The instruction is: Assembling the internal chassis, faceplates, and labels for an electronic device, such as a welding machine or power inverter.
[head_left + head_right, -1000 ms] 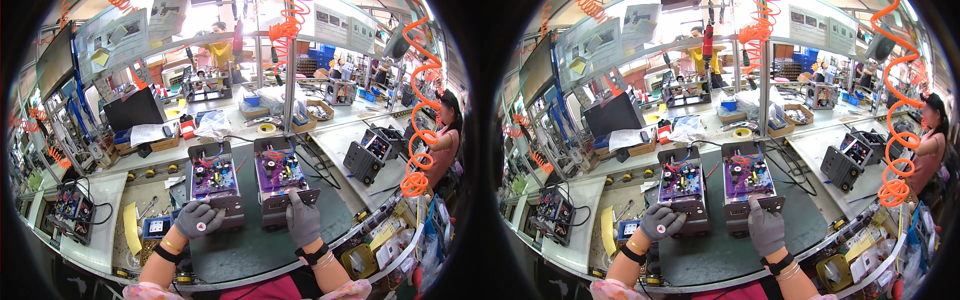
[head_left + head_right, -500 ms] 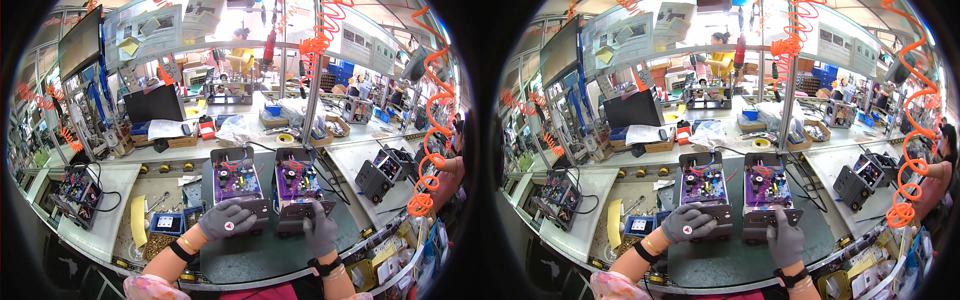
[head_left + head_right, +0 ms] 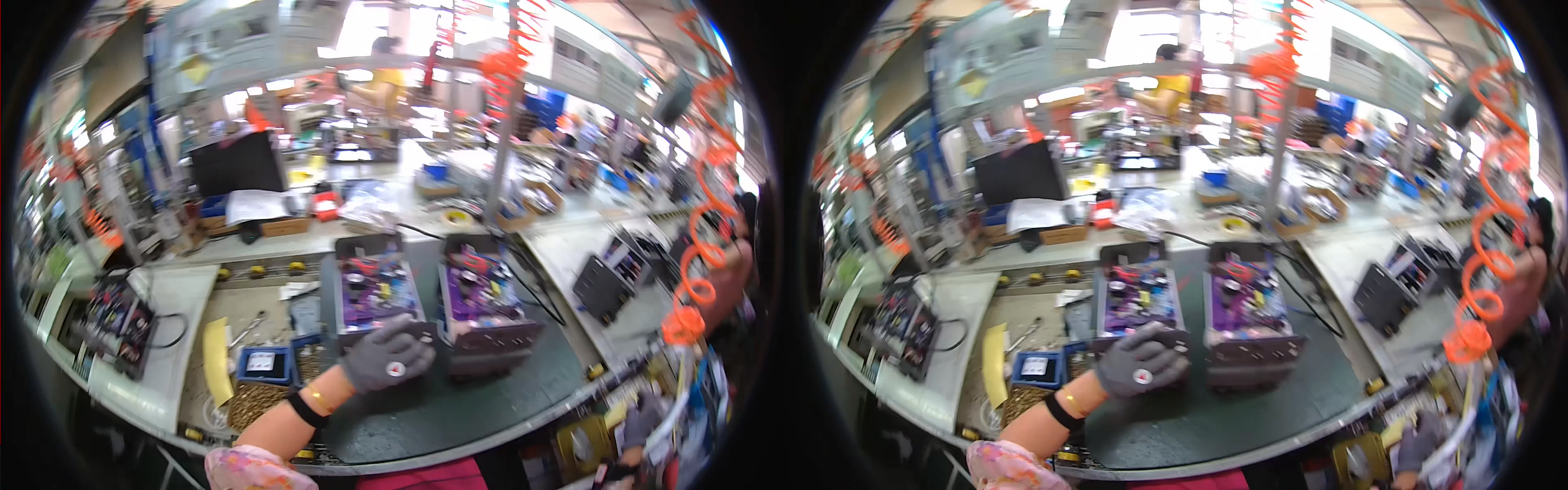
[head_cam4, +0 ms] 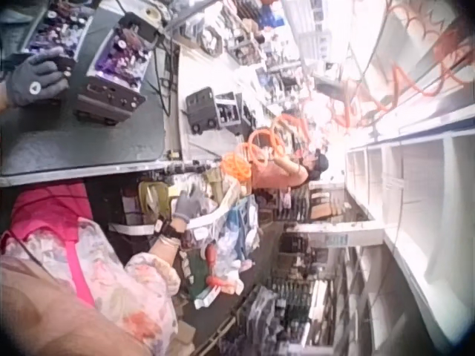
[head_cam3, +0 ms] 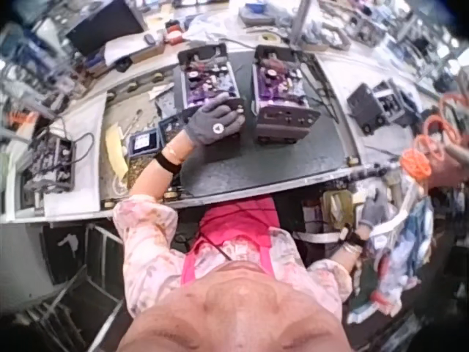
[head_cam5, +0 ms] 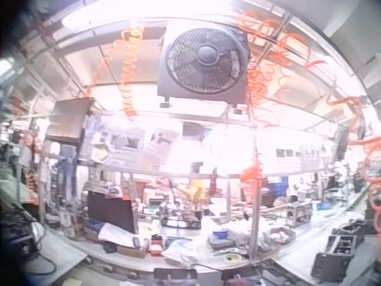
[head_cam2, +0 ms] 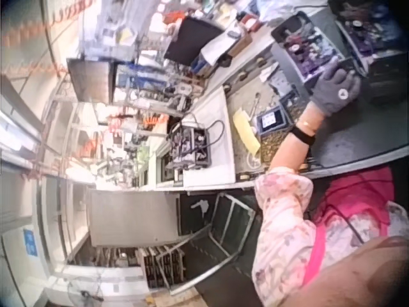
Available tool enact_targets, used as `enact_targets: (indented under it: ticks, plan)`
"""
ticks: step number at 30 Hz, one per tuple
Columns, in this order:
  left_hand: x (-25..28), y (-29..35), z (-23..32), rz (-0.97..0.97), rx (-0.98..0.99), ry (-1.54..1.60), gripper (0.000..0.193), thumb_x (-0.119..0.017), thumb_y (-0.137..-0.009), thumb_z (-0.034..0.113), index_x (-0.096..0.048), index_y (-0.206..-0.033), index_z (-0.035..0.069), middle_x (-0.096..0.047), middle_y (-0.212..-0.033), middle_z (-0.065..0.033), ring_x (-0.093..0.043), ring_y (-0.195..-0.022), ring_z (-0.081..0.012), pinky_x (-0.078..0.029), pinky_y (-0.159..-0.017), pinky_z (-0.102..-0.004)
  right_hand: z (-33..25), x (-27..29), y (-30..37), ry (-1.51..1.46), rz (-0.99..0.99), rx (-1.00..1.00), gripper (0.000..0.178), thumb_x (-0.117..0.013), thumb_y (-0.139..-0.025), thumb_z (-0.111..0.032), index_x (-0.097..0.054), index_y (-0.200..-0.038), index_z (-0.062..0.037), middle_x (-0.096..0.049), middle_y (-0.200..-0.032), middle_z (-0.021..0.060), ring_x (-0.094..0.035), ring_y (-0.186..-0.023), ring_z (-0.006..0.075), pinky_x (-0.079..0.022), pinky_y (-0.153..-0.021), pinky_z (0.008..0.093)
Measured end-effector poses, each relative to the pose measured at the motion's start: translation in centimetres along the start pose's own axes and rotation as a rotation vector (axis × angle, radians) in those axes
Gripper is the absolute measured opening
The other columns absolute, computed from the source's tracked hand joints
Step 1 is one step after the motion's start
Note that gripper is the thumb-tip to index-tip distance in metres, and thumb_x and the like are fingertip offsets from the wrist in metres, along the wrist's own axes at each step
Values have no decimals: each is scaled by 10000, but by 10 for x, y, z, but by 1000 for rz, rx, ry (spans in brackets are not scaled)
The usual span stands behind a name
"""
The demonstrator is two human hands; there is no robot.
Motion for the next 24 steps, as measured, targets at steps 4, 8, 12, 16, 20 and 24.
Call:
enact_targets:
  ticks: [4, 8, 12, 16, 20, 24]
  plan:
    - [0, -3, -9, -55, 90, 25, 227, -614, -660, 125, -600, -884, 160, -511, -737, 22, -521, -732, -163, -479, -899, -402, -35, 3, -6, 42, -238, -140, 269, -641, -692, -190, -640, -919, -47, -639, -879, 149, -601, -841, 316, -467, -765, 405]
    - [7, -1, -9, 1, 133, -69, 224, -607, -665, 59, -640, -884, 89, -573, -729, -10, -524, -648, -170, -437, -960, -427, -47, 15, -18, 44, -159, -101, 215, -624, -719, -57, -634, -928, -10, -637, -870, 133, -636, -758, 241, -508, -711, 329]
    - [-2, -13, -5, 31, 144, -33, 228, -611, -661, 32, -637, -881, 90, -548, -699, -10, -517, -649, -174, -429, -965, -413, -45, 35, -16, 51, -215, -225, 207, -627, -726, -71, -643, -931, -45, -635, -872, 129, -633, -773, 254, -504, -703, 333]
    - [-2, -14, -2, 52, 161, -9, 200, -636, -675, 18, -621, -860, 94, -534, -680, -7, -519, -654, -174, -426, -968, -417, -47, 47, -13, 8, -150, -179, 171, -642, -759, -76, -640, -925, -37, -648, -865, 111, -643, -764, 229, -505, -681, 315]
    - [2, -14, -1, 69, 199, 10, 208, -652, -669, 14, -610, -857, 92, -534, -670, -5, -519, -651, -174, -422, -976, -427, -47, 55, -11, 92, -263, -261, 228, -645, -776, -123, -632, -988, -39, -655, -915, 120, -645, -820, 277, -508, -739, 343]
    - [3, -12, -2, 68, 215, 8, 216, -660, -661, 17, -608, -856, 93, -533, -667, -6, -520, -650, -175, -417, -983, -429, -20, 41, 4, 184, -497, -282, 359, -618, -816, -227, -598, -1134, -61, -628, -1084, 168, -612, -967, 330, -475, -836, 403]
Point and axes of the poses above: each hand's wrist, its own y-axis away from the middle knuckle, its own x-axis out of the back of the hand, z = x × y, the point moved 6 cm from there along -y, towards the middle knuckle
